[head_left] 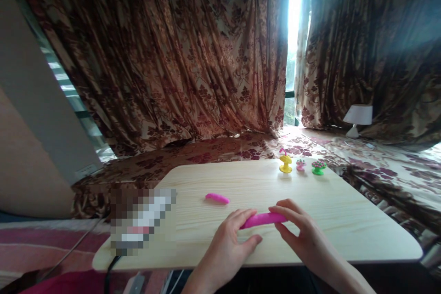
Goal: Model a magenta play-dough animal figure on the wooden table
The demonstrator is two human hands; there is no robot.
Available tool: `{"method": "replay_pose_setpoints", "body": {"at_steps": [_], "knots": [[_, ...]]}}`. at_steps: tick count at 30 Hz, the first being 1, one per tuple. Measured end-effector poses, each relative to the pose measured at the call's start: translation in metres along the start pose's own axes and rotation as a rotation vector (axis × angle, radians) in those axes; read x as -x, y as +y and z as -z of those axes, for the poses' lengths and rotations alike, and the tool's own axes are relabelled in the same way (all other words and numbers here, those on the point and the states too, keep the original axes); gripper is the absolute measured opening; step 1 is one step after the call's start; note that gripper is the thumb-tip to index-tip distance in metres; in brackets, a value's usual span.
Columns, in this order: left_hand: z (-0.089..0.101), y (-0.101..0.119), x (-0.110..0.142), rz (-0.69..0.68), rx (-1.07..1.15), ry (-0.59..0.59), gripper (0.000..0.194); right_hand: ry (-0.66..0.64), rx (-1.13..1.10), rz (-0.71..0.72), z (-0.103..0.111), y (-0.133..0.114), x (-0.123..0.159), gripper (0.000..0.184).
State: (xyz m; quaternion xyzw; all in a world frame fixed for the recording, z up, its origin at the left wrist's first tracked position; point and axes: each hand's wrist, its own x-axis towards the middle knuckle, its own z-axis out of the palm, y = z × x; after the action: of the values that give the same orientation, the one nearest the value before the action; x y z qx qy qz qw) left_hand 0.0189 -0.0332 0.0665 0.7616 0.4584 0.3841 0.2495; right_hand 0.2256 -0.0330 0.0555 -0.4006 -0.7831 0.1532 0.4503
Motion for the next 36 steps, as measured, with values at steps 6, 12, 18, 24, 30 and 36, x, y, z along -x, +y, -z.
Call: {"method": "replay_pose_setpoints", "body": {"at_steps": [6, 12, 18, 24, 30, 36], "knots": [[0.004, 0.001, 0.009, 0.049, -0.052, 0.016, 0.032, -0.074, 0.054, -0.007, 0.0, -0.011, 0.002, 0.043], [0.013, 0.013, 0.015, -0.024, -0.142, 0.042, 0.033, -0.068, 0.006, 0.01, 0.003, -0.03, 0.0, 0.032], [0.022, 0.018, 0.017, -0.097, -0.215, 0.052, 0.034, -0.049, 0.099, 0.105, 0.009, -0.035, -0.001, 0.037], [0.026, 0.016, 0.017, -0.196, -0.293, 0.157, 0.026, 0.004, 0.01, 0.087, 0.01, -0.036, -0.003, 0.033], [0.023, 0.016, 0.016, -0.249, -0.302, 0.232, 0.025, 0.069, -0.083, 0.047, 0.003, -0.034, -0.001, 0.034], [0.024, 0.015, 0.017, -0.267, -0.319, 0.208, 0.025, 0.056, -0.067, 0.057, 0.0, -0.031, 0.001, 0.04]]}}
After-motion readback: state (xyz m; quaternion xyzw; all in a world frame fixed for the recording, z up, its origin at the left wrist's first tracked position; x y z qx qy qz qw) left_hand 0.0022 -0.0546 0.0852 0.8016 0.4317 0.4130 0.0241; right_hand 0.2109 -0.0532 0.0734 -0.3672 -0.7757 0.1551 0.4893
